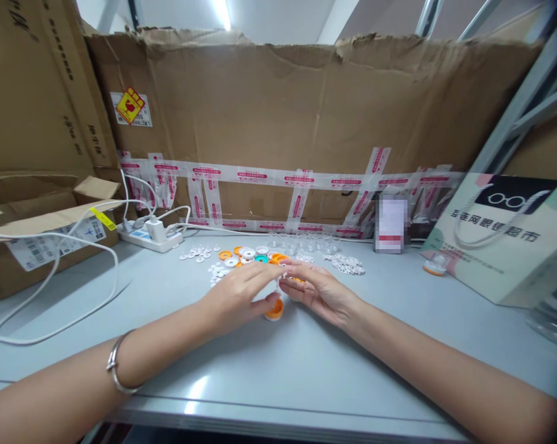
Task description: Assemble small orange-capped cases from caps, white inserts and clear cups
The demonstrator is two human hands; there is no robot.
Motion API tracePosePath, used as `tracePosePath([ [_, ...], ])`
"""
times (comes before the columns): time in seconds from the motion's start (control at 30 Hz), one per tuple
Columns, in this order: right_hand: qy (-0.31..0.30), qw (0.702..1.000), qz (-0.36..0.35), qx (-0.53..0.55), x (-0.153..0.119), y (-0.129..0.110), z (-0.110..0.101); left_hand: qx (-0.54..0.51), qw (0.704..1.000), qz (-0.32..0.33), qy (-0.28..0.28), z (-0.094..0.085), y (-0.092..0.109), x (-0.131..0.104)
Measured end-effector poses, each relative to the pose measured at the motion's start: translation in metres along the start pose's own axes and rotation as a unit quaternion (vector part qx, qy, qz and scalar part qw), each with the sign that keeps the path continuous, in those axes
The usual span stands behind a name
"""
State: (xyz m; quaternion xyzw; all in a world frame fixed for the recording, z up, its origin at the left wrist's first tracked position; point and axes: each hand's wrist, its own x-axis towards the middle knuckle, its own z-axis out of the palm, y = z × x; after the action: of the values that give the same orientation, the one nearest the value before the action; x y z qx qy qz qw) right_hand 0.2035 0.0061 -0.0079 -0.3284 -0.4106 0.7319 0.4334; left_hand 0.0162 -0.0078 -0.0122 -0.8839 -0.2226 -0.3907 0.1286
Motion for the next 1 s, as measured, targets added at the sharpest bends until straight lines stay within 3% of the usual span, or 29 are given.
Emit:
tracePosePath([
  [0.2, 0.026, 0.999, -0.035, 0.001, -0.003, -0.004, 0.003, -0.064, 0.992, -0.104, -0.011, -0.013, -0.01, 0.013],
  [0.43, 0.034, 0.998, -0.049, 0.001, -0.003, -0.002, 0.004, -0.084, 0.995, -0.056, 0.022, 0.002, -0.009, 0.01],
  [0.7, 0.007, 0.998, -0.057, -0.017, -0.005, -0.001, 0.008, -0.069, 0.994, -0.059, 0.061, 0.0, -0.006, 0.006],
  [1.0, -0.002, 0.998, -0.057, -0.021, -0.006, 0.0, 0.007, -0.063, 0.996, -0.045, 0.048, 0.002, -0.005, 0.007],
])
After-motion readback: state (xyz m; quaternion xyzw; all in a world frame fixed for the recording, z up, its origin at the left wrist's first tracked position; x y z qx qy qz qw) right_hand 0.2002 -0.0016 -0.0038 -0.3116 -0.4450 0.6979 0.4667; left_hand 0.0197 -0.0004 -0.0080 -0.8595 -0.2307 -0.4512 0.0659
